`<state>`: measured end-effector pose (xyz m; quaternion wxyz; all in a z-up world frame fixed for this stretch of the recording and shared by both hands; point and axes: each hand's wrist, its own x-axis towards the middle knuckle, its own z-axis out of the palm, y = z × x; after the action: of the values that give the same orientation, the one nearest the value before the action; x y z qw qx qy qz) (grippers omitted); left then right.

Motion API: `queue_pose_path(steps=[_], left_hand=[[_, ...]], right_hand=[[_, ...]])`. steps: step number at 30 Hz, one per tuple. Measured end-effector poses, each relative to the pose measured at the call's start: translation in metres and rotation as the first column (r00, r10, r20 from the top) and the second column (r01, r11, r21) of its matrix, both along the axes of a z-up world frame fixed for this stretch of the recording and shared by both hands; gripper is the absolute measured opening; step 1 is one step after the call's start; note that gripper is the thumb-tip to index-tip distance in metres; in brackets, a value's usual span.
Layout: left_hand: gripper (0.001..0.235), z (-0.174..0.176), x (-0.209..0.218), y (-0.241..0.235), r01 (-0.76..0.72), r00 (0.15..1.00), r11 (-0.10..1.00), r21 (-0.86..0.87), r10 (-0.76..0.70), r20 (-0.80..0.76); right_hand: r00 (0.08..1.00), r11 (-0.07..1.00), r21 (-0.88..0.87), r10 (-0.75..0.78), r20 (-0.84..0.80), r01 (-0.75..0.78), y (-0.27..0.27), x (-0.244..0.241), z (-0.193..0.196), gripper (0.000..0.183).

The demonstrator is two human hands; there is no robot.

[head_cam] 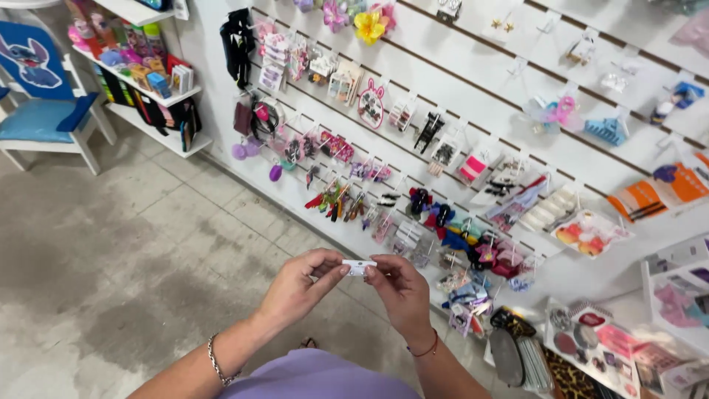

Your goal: Attaching price tags to jewelry and hair accessories and hanging them on a display wall

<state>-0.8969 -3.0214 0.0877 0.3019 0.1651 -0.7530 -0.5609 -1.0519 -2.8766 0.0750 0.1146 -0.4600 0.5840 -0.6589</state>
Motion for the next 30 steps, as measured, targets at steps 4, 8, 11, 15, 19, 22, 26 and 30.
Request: queue_pose_path(steps=[4,8,11,15,19,22,26,30], left_hand=[[0.011,0.014,-0.079,-0.085,0.043,0.997,0.999,-0.033,-0.045,-0.068],[0.016,0.024,-0.146,-0.152,0.027,0.977,0.999,0.03,-0.02,-0.211],[0.015,0.046,-0.196,-0.203,0.038,0.973,0.998,0.051,-0.025,-0.23],[0.013,0.062,-0.268,-0.283,0.082,0.967,0.996,0.029,-0.072,-0.244],[0.021,0.108,-0.326,-0.342,0.208,0.931,0.977,0.054,-0.18,-0.317],[0.021,0.137,-0.374,-0.378,0.311,0.886,0.951,-0.006,-0.292,-0.361],[0.022,0.165,-0.449,-0.418,0.439,0.786,0.898,-0.036,-0.403,-0.468],[0.022,0.192,-0.489,-0.431,0.435,0.788,0.9,-0.035,-0.399,-0.469]], right_hand=[[0.999,0.999,-0.039,-0.028,-0.035,0.026,-0.084,-0.074,0.018,0.024],[0.991,0.977,-0.169,-0.131,-0.002,0.129,-0.154,-0.137,0.022,0.027],[0.981,0.959,-0.216,-0.194,-0.026,0.184,-0.209,-0.184,0.04,0.026],[0.938,0.941,-0.241,-0.286,-0.194,0.237,-0.271,-0.231,0.076,0.013],[0.836,0.87,-0.332,-0.464,-0.294,0.366,-0.331,-0.272,0.111,0.013],[0.717,0.788,-0.377,-0.607,-0.342,0.487,-0.361,-0.305,0.133,0.014],[0.676,0.707,-0.47,-0.686,-0.271,0.529,-0.401,-0.333,0.169,0.013],[0.648,0.652,-0.509,-0.729,-0.22,0.562,-0.422,-0.357,0.183,0.019]])
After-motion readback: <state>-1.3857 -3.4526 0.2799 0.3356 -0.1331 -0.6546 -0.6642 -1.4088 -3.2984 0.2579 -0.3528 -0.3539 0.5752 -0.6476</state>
